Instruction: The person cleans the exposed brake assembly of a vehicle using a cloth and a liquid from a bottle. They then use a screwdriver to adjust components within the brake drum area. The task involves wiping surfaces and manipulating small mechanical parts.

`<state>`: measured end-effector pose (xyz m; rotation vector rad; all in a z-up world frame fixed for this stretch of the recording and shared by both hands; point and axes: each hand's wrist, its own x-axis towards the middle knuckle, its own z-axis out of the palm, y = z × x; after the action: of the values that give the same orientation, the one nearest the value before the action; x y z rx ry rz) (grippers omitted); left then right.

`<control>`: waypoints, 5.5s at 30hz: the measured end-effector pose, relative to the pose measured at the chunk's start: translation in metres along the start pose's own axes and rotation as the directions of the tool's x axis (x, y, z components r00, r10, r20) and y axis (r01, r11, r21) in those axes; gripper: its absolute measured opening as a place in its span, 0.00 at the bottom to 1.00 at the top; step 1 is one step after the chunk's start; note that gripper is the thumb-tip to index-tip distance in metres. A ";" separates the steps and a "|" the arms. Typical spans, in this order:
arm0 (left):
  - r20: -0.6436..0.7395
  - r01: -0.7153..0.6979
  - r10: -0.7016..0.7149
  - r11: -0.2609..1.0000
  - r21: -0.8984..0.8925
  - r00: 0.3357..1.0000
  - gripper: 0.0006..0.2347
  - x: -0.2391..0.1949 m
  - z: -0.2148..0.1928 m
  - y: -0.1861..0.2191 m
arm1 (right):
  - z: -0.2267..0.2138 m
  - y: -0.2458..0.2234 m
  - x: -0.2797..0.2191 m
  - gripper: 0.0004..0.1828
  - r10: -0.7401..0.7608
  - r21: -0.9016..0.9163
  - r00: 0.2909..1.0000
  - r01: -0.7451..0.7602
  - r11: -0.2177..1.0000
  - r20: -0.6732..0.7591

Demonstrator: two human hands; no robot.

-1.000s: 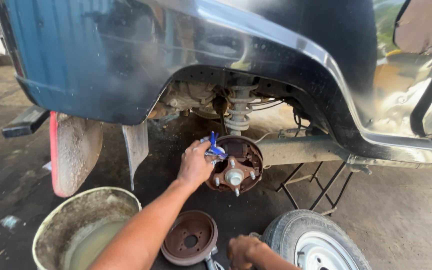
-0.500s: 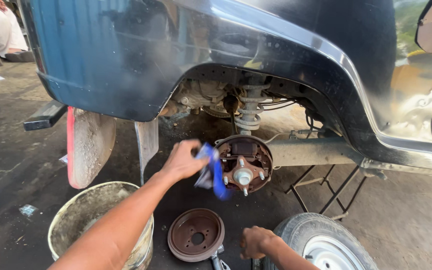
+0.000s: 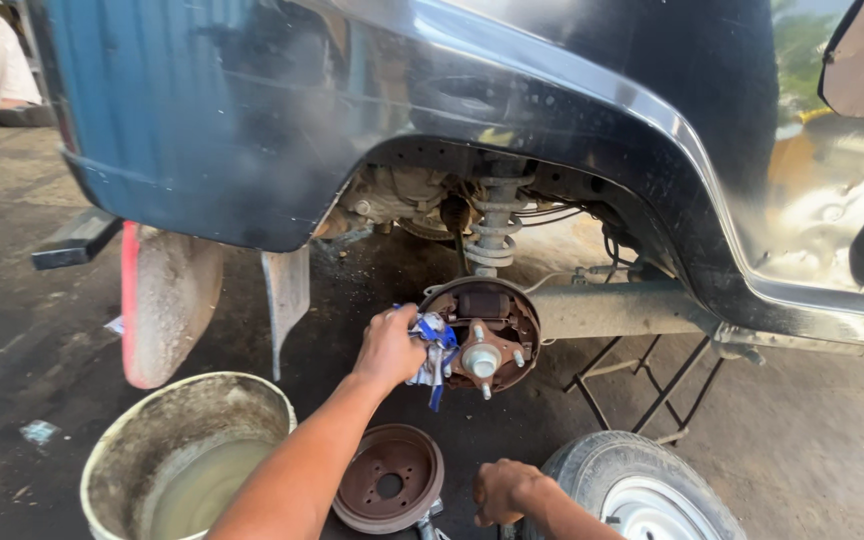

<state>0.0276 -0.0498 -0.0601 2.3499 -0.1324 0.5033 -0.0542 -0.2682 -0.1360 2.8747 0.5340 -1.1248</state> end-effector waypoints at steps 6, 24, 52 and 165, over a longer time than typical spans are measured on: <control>0.512 -0.111 -0.101 0.923 0.368 0.853 0.17 -0.022 -0.032 -0.018 | -0.041 0.011 -0.034 0.25 0.011 0.010 0.996 -0.010 1.000 -0.085; 0.017 0.034 -0.034 0.999 0.035 0.999 0.19 -0.017 -0.009 0.020 | -0.143 0.005 -0.075 0.39 0.165 0.211 0.814 -0.054 0.976 -0.556; 0.425 0.165 -0.276 0.946 0.279 0.862 0.27 -0.028 -0.002 -0.063 | -0.127 -0.008 -0.066 0.45 0.311 0.311 0.647 -0.119 0.943 -0.696; 0.519 0.609 -0.389 0.704 -0.365 0.761 0.17 0.019 -0.048 0.140 | -0.178 0.012 -0.109 0.31 0.142 0.732 0.831 0.376 0.567 -0.538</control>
<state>-0.0024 -0.1192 0.0681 1.7981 0.1857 -0.2909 -0.0078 -0.2902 0.0666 4.1232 0.2068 -0.5798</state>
